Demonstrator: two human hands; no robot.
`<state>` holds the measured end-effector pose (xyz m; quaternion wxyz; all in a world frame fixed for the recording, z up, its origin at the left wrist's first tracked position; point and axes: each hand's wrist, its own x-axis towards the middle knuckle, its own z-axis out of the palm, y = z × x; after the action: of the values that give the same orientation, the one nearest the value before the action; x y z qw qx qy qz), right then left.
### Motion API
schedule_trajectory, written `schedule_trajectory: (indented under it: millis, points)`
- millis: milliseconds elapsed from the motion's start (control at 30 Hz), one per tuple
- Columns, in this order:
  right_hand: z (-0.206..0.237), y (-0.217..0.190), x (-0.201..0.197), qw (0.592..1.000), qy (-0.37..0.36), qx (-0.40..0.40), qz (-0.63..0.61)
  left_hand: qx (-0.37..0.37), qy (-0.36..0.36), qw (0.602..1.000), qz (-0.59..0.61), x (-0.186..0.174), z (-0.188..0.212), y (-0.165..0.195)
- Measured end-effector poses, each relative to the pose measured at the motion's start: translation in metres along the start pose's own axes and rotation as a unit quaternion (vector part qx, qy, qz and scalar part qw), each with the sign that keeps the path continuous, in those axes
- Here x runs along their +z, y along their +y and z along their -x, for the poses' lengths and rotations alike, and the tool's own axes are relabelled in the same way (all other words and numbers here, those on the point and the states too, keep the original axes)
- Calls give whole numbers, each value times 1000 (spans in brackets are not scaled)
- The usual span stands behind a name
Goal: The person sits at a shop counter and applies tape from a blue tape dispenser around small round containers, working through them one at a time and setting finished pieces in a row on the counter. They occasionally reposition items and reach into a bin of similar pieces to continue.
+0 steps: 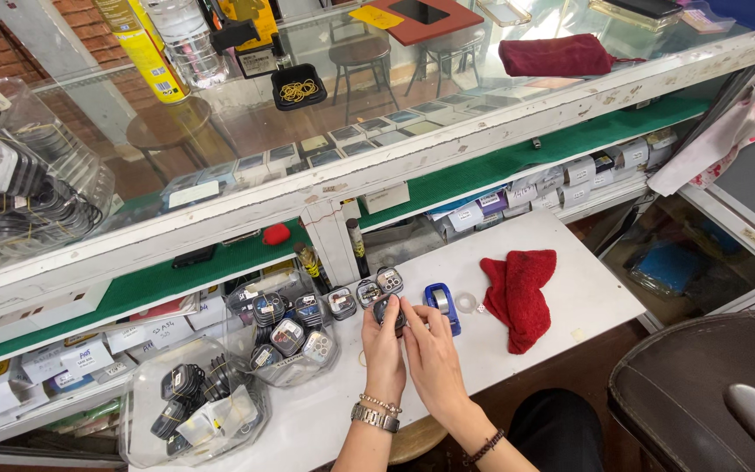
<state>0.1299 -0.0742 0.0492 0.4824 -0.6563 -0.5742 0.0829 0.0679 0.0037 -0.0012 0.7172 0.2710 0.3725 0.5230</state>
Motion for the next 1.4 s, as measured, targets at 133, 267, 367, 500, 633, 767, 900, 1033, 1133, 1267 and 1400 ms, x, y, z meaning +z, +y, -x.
schedule_trajectory:
  millis: [133, 267, 367, 500, 633, 767, 900, 1033, 1133, 1267, 1400]
  points:
    - [-3, 16, 14, 959, -5, 181, -219, -15, -23, 1000, 10, -6, -1, -4]
    - [1, 33, 34, 808, -1, 321, -495, -14, -25, 999, 33, -17, -6, -15]
    - [14, 43, 57, 740, 26, 374, -558, -15, 12, 999, 30, -31, -6, -26]
    - [37, 59, 83, 806, -11, 385, -450, -30, 83, 996, 7, -59, 5, -40]
    - [50, 79, 78, 859, -271, 350, -258, -17, 92, 988, -120, -91, 10, -41]
    - [42, 93, 64, 926, -219, 305, -42, -38, 9, 925, -378, -110, 6, -34]
    - [18, 109, 56, 938, -235, 170, -188, 157, -194, 835, -491, -110, 6, -31]
    - [1, 127, 51, 886, -326, 258, -207, -5, -144, 866, -478, -108, -9, -22]
    - [-1, 133, 52, 867, -337, 283, -232, 0, -165, 897, -410, -109, -21, -15]
    - [0, 134, 62, 861, -196, 368, -291, 37, -65, 901, -427, -109, -32, -13]
    - [8, 127, 87, 760, -27, 472, -446, 89, 32, 864, -494, -104, -38, -23]
